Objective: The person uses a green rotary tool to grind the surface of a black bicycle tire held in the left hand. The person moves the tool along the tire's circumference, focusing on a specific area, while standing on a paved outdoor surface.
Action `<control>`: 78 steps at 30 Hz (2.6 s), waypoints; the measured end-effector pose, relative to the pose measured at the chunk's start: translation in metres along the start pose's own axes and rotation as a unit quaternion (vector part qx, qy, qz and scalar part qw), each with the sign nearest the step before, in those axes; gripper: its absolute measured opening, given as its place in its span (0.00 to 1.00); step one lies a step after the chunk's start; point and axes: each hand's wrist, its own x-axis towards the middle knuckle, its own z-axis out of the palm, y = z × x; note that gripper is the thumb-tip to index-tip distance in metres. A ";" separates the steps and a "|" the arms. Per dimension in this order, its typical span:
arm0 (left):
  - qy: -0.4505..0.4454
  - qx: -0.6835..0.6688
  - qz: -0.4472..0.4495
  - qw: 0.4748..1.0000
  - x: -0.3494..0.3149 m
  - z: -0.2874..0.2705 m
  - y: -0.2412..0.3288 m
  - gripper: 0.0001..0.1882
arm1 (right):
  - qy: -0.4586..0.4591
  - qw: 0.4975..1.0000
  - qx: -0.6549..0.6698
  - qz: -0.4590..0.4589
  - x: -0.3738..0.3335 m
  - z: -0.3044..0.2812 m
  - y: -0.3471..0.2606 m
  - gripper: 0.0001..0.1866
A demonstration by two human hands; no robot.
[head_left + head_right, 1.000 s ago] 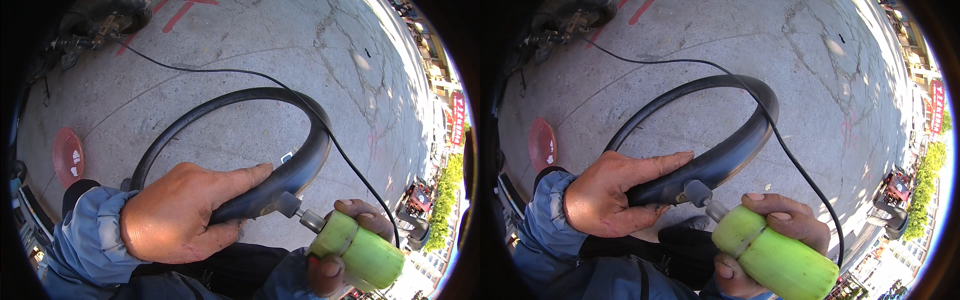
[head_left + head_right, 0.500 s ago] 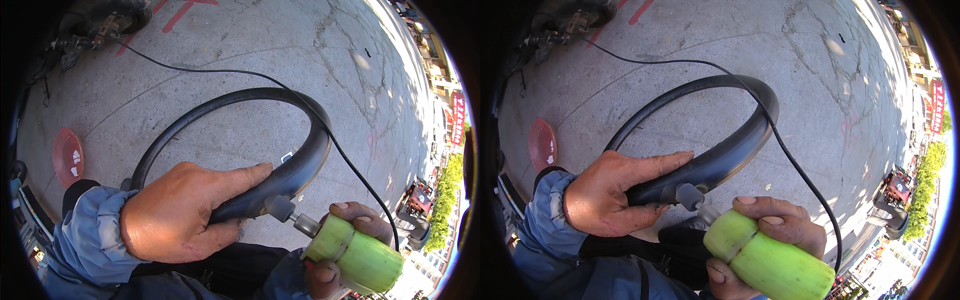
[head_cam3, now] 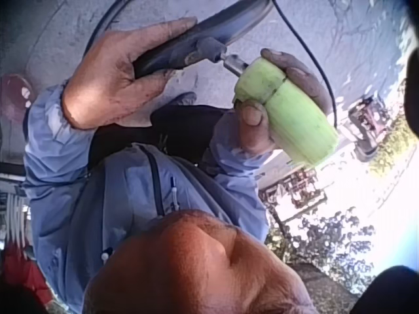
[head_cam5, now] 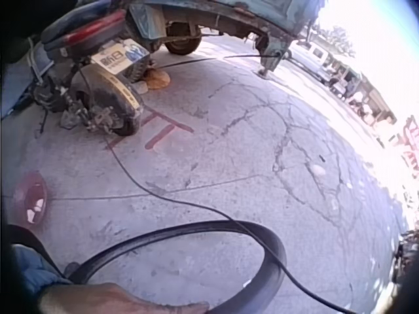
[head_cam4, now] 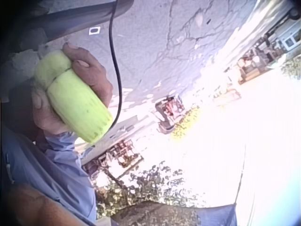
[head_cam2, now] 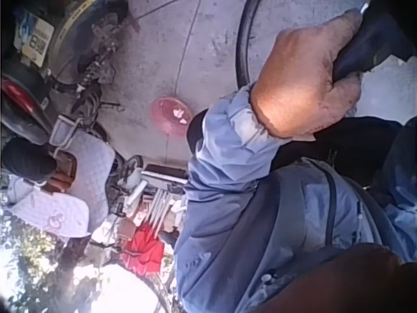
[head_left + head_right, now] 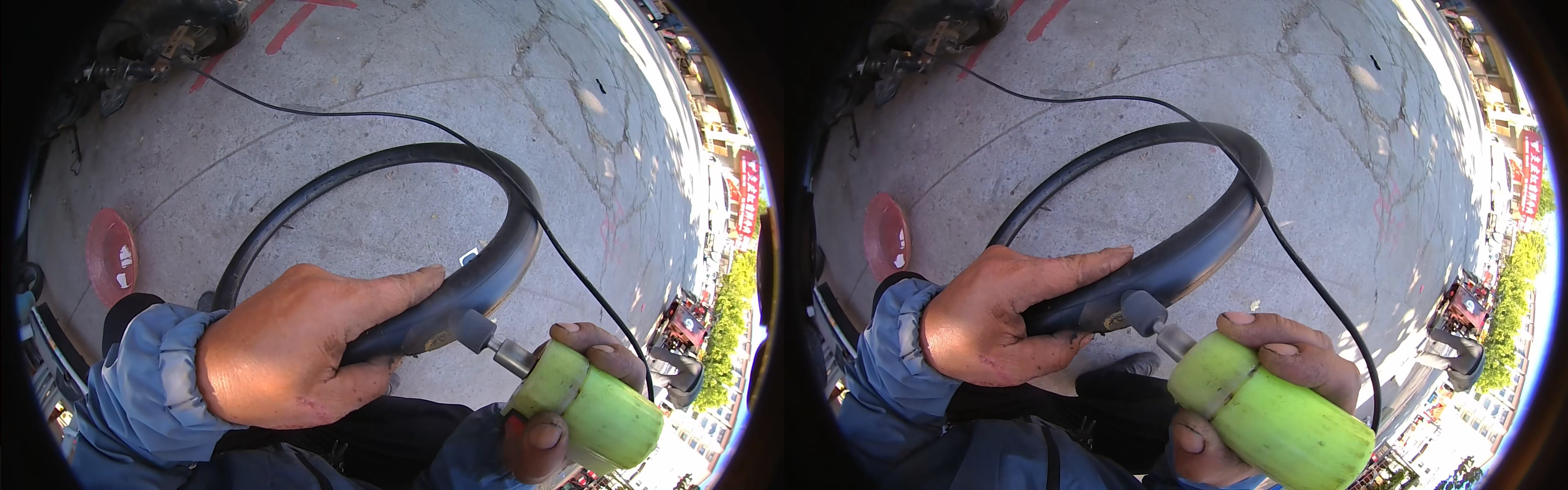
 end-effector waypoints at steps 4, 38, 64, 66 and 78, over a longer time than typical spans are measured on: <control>-0.001 0.000 -0.012 1.000 0.000 0.000 0.001 0.35 | 0.007 1.000 -0.004 0.000 0.003 -0.003 0.004 0.42; 0.007 -0.002 -0.004 1.000 -0.001 0.000 0.000 0.35 | -0.012 0.996 0.085 0.009 -0.001 0.001 0.001 0.38; 0.007 0.014 -0.003 1.000 0.000 0.001 -0.002 0.34 | -0.047 0.988 0.136 -0.056 -0.001 0.010 0.011 0.36; 0.004 0.010 -0.006 1.000 0.001 0.001 -0.001 0.34 | -0.013 0.988 0.140 -0.055 -0.003 0.013 0.010 0.36; 0.004 0.007 -0.011 1.000 0.002 0.000 0.000 0.35 | -0.004 0.990 0.138 -0.029 -0.004 0.013 0.006 0.36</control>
